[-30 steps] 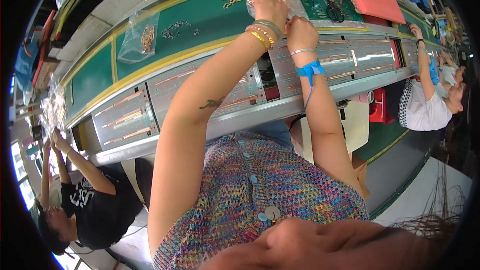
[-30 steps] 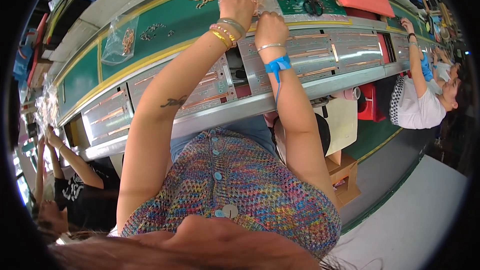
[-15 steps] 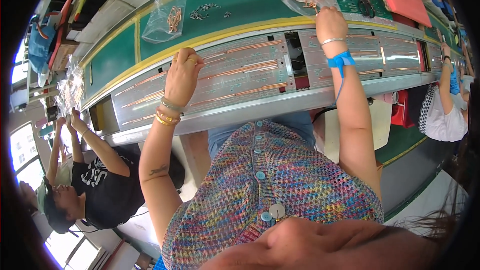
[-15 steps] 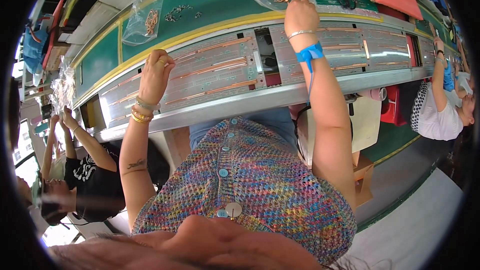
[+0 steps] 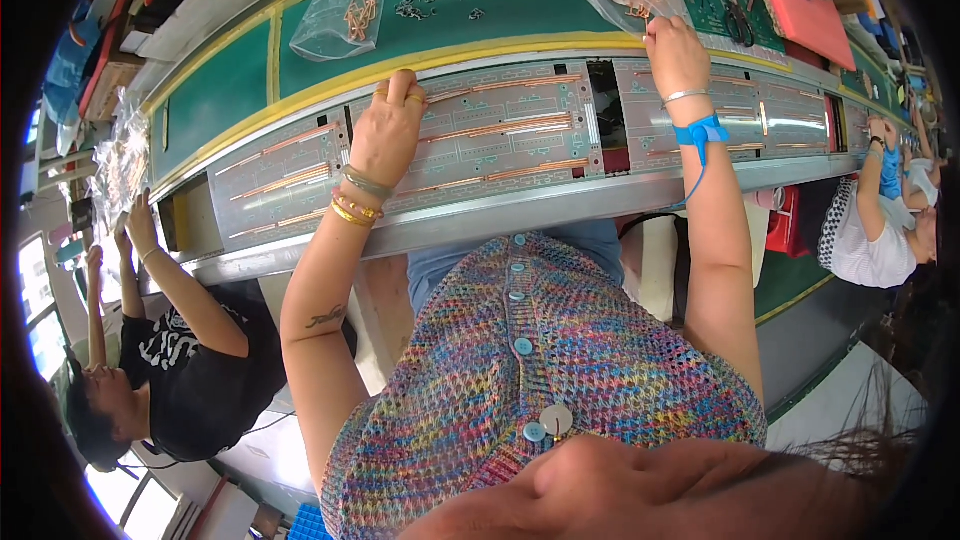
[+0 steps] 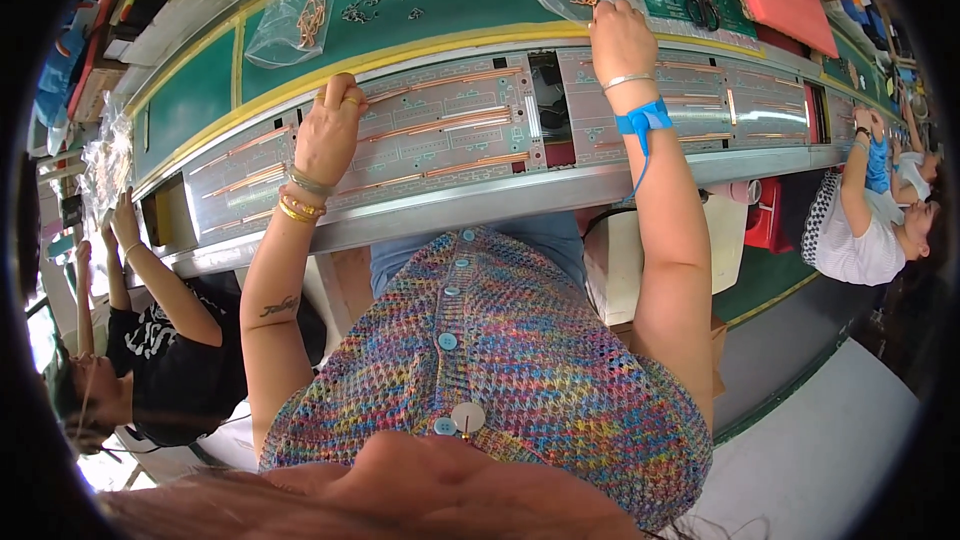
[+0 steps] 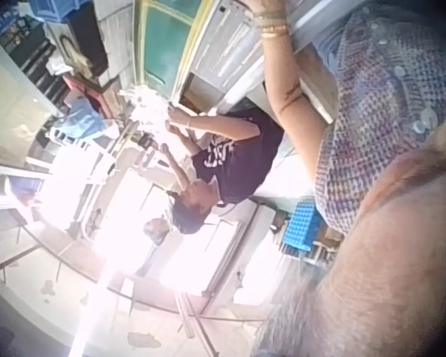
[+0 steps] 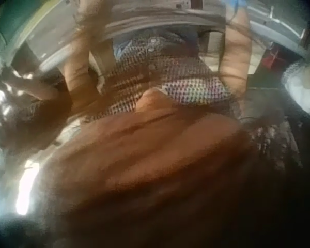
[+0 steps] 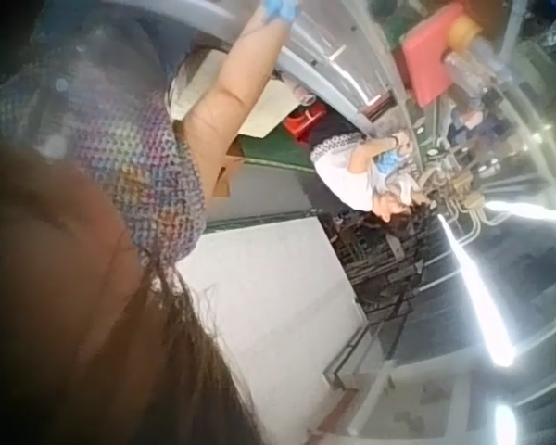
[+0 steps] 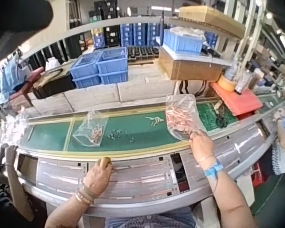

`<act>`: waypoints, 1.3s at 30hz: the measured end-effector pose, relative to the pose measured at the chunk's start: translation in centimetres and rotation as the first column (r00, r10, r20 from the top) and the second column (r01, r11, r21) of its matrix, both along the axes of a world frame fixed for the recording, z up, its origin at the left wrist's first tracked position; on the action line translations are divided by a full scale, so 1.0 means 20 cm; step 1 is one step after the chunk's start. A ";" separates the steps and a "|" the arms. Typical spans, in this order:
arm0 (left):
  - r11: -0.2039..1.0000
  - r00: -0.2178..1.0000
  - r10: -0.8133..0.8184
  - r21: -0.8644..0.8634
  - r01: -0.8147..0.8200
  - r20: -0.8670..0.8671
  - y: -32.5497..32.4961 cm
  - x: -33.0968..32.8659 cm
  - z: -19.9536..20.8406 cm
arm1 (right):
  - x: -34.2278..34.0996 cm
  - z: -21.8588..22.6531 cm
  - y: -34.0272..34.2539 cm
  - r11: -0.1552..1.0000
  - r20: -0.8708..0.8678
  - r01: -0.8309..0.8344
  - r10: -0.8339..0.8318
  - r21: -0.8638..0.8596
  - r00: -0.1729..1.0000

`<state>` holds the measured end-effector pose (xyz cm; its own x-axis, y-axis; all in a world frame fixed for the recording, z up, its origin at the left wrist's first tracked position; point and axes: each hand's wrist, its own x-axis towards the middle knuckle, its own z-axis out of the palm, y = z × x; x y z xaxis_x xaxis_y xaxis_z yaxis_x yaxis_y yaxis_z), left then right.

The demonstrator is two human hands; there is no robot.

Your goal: The person is assembling small electronic components onto a metal strip on an assembly line.

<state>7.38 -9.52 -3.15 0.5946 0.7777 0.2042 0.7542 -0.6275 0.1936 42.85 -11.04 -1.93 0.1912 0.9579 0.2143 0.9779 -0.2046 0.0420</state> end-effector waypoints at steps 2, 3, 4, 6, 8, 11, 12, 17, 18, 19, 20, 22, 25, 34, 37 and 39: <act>1.000 0.999 -0.008 0.025 0.009 -0.031 0.00 0.00 0.00 | 0.00 0.01 -0.01 1.000 0.022 -0.025 0.025 0.002 0.999; 0.998 0.998 -0.020 0.054 0.024 -0.065 0.01 0.00 0.00 | 0.02 0.01 -0.01 0.998 0.042 -0.057 0.057 0.006 0.997; 0.998 0.998 -0.019 0.054 0.022 -0.064 0.02 0.00 -0.01 | 0.03 0.00 -0.01 0.996 0.062 -0.090 0.089 0.009 0.994; 0.987 0.988 -0.041 0.150 0.063 -0.149 0.02 -0.01 -0.01 | 0.04 0.02 -0.03 0.990 0.002 -0.137 0.137 0.044 0.991; 0.992 0.988 -0.022 0.116 0.040 -0.153 0.02 0.00 0.00 | 0.03 0.05 -0.05 0.980 -0.058 -0.184 0.189 0.082 0.980; 0.999 0.998 -0.006 0.040 0.009 -0.069 0.01 -0.02 0.02 | 0.00 0.10 -0.08 0.973 -0.407 -0.130 0.199 0.192 0.892; 1.000 1.000 -0.008 0.001 0.008 0.023 0.01 -0.03 0.02 | 0.01 0.09 -0.08 0.963 -0.534 -0.069 0.203 0.261 0.821; 0.999 0.998 0.041 0.022 -0.042 0.048 -0.11 -0.06 0.06 | 0.19 0.00 -0.06 0.910 -0.720 0.158 0.188 0.384 0.668; 0.999 0.999 0.039 0.038 -0.039 0.017 -0.14 -0.07 0.05 | 0.20 0.00 -0.07 0.911 -0.723 0.157 0.188 0.382 0.665; 0.999 0.996 0.032 0.004 -0.031 -0.080 -0.16 -0.08 0.04 | 0.21 0.00 -0.08 0.902 -0.656 0.139 0.185 0.409 0.731; 0.999 0.996 0.033 0.002 -0.033 -0.083 -0.17 -0.07 0.03 | 0.22 0.01 -0.09 0.893 -0.583 0.117 0.180 0.435 0.792; 0.996 0.991 0.039 0.088 -0.028 -0.127 -0.17 -0.06 0.02 | 0.26 0.02 -0.11 0.915 -0.519 0.096 0.134 0.392 0.844; 0.997 0.986 0.035 0.080 -0.022 -0.162 -0.16 -0.05 0.01 | 0.26 0.08 -0.18 0.943 -0.391 0.089 0.047 0.322 0.919; 0.993 0.987 0.038 0.117 -0.020 -0.157 -0.14 -0.02 0.00 | -0.34 0.24 -0.39 0.924 -0.720 -0.201 0.380 0.325 0.580; 0.989 0.984 0.048 0.148 -0.023 -0.172 -0.14 0.00 -0.02 | -0.48 0.20 -0.42 0.902 -0.727 -0.303 0.428 0.307 0.537; 0.982 0.983 0.050 0.187 -0.016 -0.175 -0.14 -0.01 -0.01 | -0.54 0.18 -0.44 0.893 -0.734 -0.329 0.442 0.307 0.516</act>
<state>7.20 -12.37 -3.34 0.6089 0.7565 0.2386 0.7870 -0.6139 -0.0619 32.08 -19.89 1.58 -0.0467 0.9579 0.2832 0.6050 0.2527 -0.7551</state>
